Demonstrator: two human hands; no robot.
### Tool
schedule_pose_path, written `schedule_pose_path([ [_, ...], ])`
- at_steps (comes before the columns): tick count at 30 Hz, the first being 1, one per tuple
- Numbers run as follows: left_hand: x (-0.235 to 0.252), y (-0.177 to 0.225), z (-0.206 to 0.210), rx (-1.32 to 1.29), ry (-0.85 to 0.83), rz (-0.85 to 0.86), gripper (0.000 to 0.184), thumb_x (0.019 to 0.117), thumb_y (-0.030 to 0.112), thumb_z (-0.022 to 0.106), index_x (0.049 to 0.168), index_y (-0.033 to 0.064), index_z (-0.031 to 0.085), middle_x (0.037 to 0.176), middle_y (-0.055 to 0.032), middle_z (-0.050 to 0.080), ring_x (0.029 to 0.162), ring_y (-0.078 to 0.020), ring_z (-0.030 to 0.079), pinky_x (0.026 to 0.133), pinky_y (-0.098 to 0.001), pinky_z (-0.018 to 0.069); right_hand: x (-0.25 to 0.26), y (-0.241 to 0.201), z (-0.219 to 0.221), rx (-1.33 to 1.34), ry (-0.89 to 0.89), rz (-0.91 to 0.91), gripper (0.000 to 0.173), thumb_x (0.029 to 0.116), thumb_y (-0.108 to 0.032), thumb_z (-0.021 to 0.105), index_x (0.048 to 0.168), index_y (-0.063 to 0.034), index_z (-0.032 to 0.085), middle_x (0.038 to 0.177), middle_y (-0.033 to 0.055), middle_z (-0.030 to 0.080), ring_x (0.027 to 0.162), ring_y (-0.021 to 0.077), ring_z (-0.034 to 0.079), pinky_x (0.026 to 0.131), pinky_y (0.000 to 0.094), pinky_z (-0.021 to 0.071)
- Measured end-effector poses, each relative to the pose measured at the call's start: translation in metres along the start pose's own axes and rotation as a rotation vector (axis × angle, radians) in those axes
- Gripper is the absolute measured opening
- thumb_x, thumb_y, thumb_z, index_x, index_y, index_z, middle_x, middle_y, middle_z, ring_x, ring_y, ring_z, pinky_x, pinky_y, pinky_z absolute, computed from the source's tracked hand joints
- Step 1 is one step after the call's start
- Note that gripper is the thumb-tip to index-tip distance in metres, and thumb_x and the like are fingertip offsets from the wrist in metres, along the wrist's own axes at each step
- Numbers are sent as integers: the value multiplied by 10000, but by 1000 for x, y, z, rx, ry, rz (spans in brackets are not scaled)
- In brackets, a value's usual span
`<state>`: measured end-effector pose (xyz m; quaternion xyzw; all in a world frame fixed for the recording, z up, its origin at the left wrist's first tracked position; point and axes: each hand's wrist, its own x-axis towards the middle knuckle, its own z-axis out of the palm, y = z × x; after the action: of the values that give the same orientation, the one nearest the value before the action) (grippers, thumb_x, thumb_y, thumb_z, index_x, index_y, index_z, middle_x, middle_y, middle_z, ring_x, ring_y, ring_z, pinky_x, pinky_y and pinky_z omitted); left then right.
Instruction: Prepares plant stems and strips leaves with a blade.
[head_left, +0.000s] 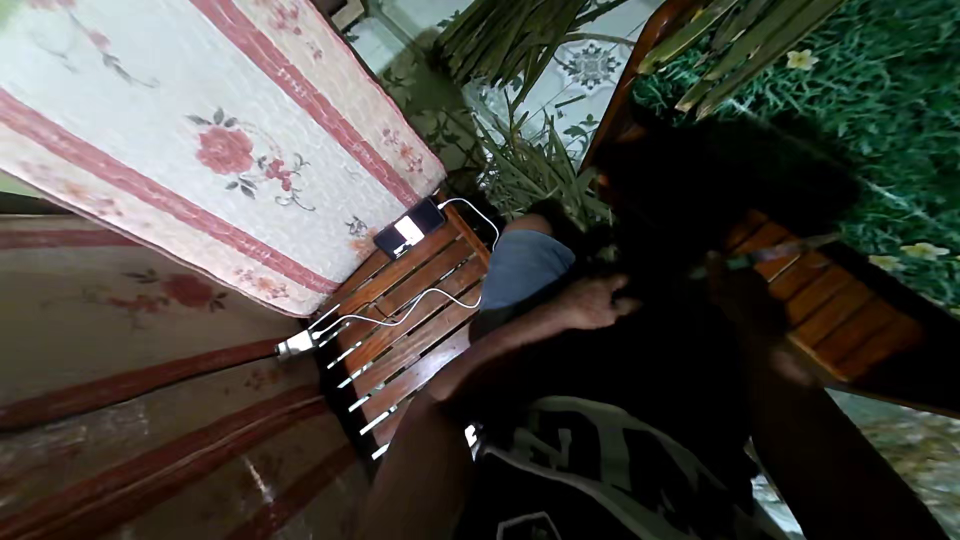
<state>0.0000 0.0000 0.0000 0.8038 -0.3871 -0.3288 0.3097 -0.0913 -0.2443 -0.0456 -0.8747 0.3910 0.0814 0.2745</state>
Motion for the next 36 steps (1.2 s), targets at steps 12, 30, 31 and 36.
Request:
schedule_pose_path([
  [12,1,-20,12,-494,129,-62,713,1050,390,559,1612,55,276,1543,-188,474,1397,-264,504,1169,-449,427,-80,-73,30,-23,75,-325,554,1054,-428,502,1331,42,598,1218,231,668,1092,281,662,991,413,521],
  [30,21,-61,27,-1399,225,-124,311,1120,178,372,1246,-48,544,1000,-138,702,866,-227,703,782,-405,613,20,-94,-38,265,-244,-339,480,1084,-413,449,1413,-71,525,1218,188,664,1027,299,685,886,540,576],
  [31,20,-59,24,-1371,214,-136,287,1114,183,396,1191,-28,575,923,-96,689,772,-179,679,693,-344,601,36,-102,-54,362,-117,-315,467,1086,-407,441,1378,-53,522,1151,177,657,938,273,674,816,509,582],
  [36,19,-55,17,-1300,167,-219,302,1086,310,513,1056,30,622,715,-4,594,549,-70,525,484,-215,446,87,-152,-74,921,-57,-18,599,1087,-556,239,1451,-114,414,1184,0,666,943,123,688,842,332,581],
])
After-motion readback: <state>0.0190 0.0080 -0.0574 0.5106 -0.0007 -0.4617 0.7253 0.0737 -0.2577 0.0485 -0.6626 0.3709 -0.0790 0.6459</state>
